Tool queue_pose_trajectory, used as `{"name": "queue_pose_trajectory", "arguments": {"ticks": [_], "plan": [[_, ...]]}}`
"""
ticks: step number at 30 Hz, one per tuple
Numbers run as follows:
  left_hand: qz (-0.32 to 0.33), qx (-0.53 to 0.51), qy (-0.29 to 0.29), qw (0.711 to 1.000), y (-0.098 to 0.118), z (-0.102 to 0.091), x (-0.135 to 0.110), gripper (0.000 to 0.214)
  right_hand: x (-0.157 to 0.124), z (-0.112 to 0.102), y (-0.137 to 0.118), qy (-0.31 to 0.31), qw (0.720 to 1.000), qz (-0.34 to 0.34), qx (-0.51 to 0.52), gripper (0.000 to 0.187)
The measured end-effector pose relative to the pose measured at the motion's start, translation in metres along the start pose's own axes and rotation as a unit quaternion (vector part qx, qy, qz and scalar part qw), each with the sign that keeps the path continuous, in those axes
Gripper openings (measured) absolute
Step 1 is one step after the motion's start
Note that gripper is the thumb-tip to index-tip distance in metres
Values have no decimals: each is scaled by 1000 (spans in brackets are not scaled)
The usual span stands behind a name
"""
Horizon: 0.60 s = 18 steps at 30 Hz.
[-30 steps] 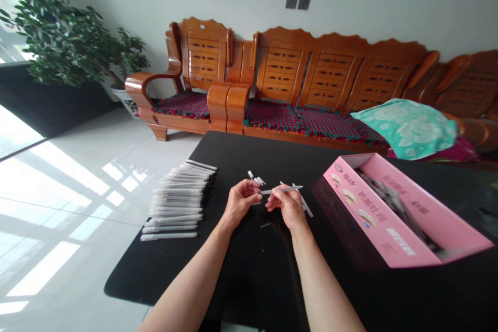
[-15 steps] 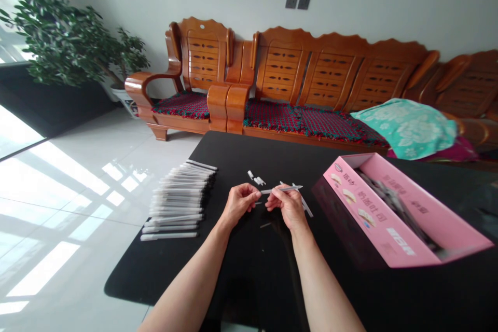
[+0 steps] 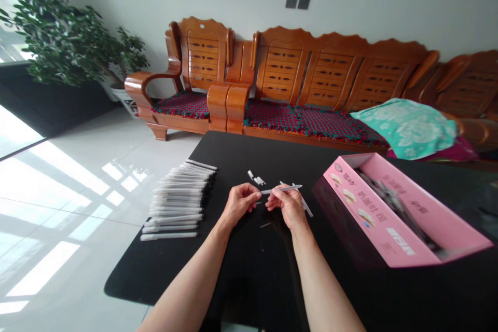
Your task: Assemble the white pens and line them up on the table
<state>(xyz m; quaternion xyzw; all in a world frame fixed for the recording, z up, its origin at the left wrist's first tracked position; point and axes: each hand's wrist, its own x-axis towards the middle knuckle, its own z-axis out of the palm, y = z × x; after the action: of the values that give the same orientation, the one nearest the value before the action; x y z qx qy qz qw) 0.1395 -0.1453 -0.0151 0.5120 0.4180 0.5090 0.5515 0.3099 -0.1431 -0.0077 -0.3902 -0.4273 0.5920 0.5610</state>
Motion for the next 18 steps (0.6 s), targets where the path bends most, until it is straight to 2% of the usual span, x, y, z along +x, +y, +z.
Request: {"name": "queue_pose_trajectory", "arguments": {"ticks": [3, 6, 9, 14, 18], "plan": [[13, -30, 12, 999, -1, 0, 1, 44, 0, 0, 0, 0, 1000, -2, -1, 23], [-2, -3, 21, 1000, -3, -1, 0, 44, 0, 0, 0, 1, 1000, -4, -1, 23], [-19, 27, 1, 999, -4, -2, 0, 46, 0, 0, 0, 0, 1000, -4, 1, 23], [6, -10, 1, 1000, -1, -2, 0, 37, 0, -1, 1, 0, 1000, 0, -1, 22], [15, -10, 12, 1000, 1, -1, -1, 42, 1, -1, 1, -1, 1000, 1, -1, 23]]}}
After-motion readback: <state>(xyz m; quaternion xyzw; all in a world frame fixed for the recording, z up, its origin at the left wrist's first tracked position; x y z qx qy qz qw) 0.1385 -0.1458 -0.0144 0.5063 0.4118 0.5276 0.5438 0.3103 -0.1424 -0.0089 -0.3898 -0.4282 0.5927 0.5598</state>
